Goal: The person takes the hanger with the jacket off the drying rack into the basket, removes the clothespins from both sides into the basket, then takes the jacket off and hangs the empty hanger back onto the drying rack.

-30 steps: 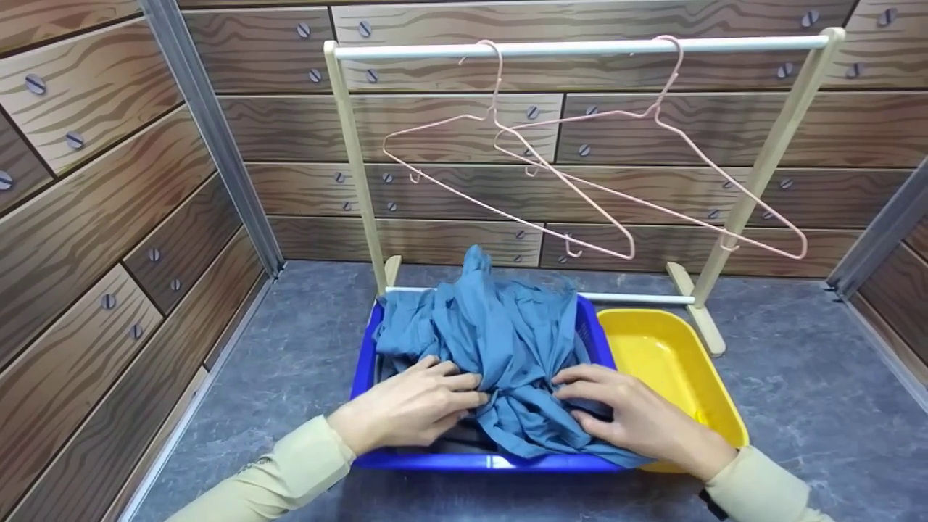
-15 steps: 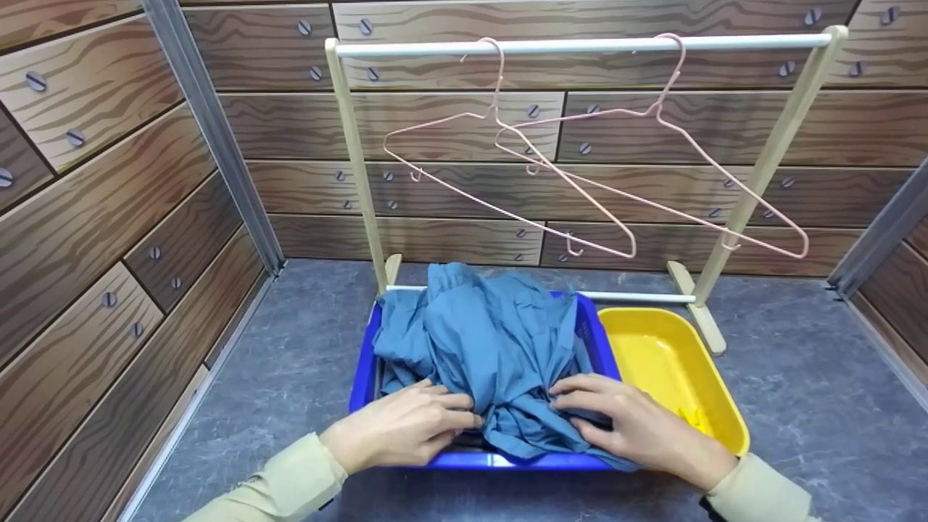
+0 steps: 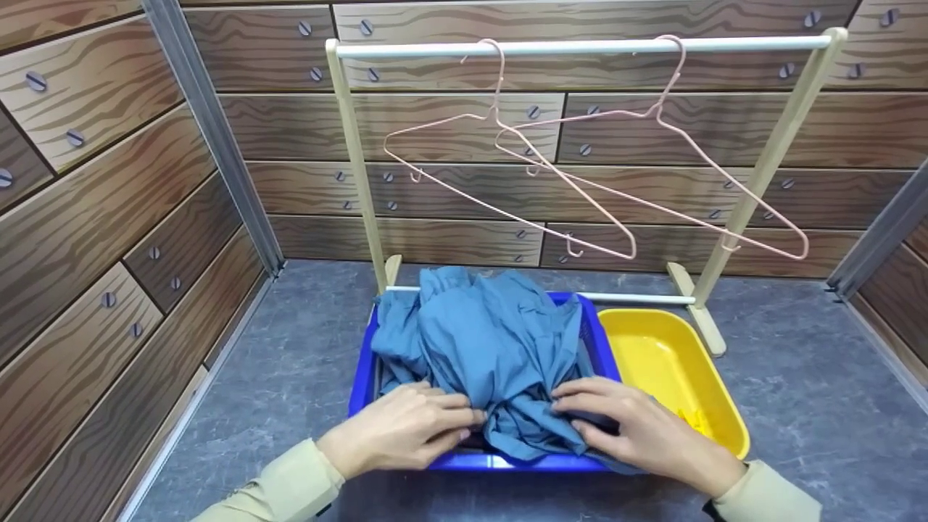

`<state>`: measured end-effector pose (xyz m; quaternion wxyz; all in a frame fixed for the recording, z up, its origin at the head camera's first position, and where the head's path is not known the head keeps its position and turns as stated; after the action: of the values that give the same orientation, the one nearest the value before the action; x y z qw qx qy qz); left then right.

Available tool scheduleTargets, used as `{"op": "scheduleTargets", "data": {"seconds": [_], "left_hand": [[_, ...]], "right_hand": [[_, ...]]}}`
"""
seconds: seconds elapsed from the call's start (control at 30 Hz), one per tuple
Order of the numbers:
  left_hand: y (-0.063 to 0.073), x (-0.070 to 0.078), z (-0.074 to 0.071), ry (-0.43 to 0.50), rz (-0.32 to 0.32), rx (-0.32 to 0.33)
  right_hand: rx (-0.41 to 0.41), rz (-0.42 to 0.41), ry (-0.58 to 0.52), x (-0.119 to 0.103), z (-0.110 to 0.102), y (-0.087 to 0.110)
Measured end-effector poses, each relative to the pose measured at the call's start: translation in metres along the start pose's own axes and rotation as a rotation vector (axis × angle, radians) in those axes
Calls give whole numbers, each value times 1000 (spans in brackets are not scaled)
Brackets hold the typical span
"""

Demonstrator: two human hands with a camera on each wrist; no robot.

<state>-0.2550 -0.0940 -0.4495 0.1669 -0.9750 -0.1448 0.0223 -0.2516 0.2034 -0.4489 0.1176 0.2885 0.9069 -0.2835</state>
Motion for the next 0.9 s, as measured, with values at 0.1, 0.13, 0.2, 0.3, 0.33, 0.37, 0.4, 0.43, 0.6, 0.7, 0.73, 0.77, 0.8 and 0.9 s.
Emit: {"op": "scheduleTargets", "data": {"seconds": [0.1, 0.13, 0.2, 0.3, 0.33, 0.37, 0.4, 0.43, 0.6, 0.7, 0.73, 0.77, 0.8, 0.9], "left_hand": [[-2, -5, -5, -23, -17, 110], [-4, -7, -8, -15, -27, 152], [-8, -12, -12, -19, -40, 252], [-15, -22, -21, -72, -66, 421], [-18, -26, -25, -101, -93, 468], [-19, -31, -28, -135, -128, 509], [-20, -36, -32, -158, -177, 534], [-21, -41, -35, -176, -231, 552], [-17, -64, -40, -183, -513, 458], [-16, -72, -35, -165, -532, 329], [-17, -73, -33, -156, -517, 278], [-18, -74, -30, -145, -499, 223], [-19, -76, -27, -132, -480, 172], [-19, -79, -17, -97, -461, 43]], "right_hand": [[65, -32, -1, 1, -8, -2], [82, -32, -5, 2, -11, -4], [114, -18, -13, 4, -18, -7], [166, -18, -8, 9, -29, -16], [176, -2, -4, 12, -33, -19], [184, 16, 6, 15, -37, -23], [187, 37, 14, 19, -40, -27], [189, 60, 25, 23, -43, -30], [99, 240, 61, 43, -42, -44], [26, 328, 62, 51, -33, -50], [4, 351, 60, 52, -29, -51], [-13, 372, 54, 53, -26, -51], [-27, 391, 43, 53, -22, -52], [-56, 426, 12, 51, -12, -54]]}}
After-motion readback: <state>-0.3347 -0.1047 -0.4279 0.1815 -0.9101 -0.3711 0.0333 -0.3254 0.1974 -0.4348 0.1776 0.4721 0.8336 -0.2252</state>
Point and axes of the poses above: each hand's wrist, its own y-axis away from the middle knuckle, its own z-axis out of the palm, x = y × z, the point moved 3 cm from there along -y, towards the middle knuckle, and after that the axes turned 5 degrees about z, right-handed, at the moved point
